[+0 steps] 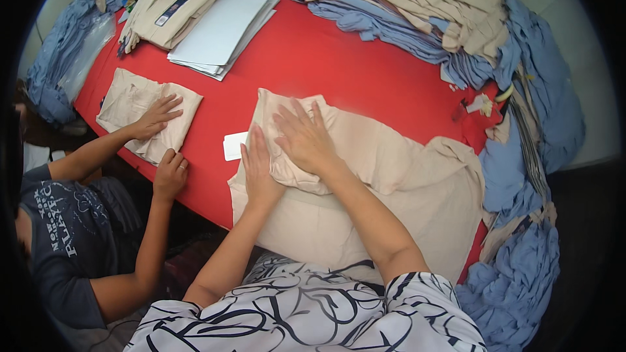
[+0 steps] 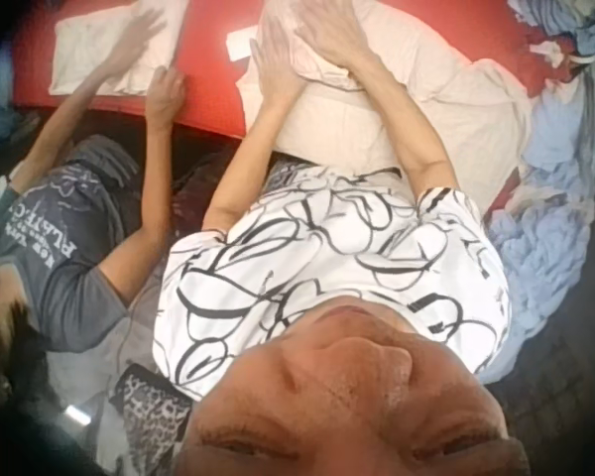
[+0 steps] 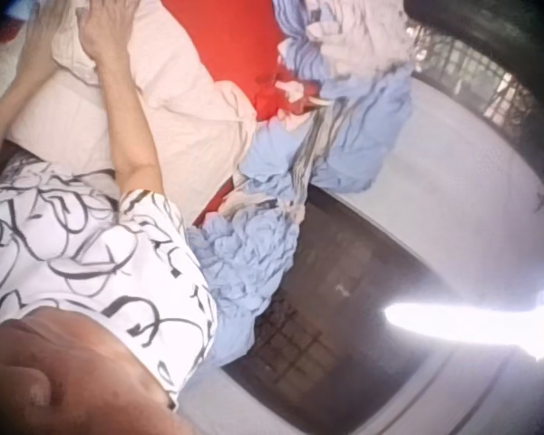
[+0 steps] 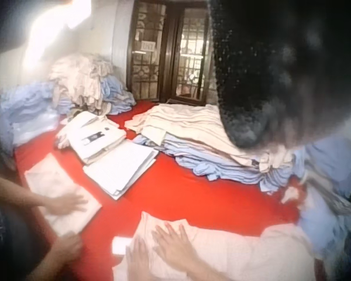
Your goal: The person folds a light-colored shirt on a red table by placing a cardboard template on the fabric, folding the sleeves and sides over it, and then removing the cardboard.
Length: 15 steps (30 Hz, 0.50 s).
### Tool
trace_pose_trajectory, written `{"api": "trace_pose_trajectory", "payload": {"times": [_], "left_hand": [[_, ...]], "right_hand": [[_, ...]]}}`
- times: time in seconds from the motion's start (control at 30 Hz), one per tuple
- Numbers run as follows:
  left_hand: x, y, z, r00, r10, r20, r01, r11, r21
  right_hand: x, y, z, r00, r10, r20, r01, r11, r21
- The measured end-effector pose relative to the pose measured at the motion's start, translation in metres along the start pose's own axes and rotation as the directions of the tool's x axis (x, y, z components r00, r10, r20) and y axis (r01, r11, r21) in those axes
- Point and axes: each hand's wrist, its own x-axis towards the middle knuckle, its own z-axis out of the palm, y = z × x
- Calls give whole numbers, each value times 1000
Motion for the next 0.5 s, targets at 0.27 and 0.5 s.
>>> {"api": "trace_pose_trajectory", "payload": {"times": [0.27, 0.5], "left_hand": [[-2, -7, -7, 977, 0, 213, -47, 975, 218], [3, 5, -8, 939, 230, 256, -262, 960, 99]], "right_hand": [[-49, -6, -120, 791, -71, 608, -539, 389, 747], [-189, 165, -170, 631, 759, -159, -762, 570, -307]]}}
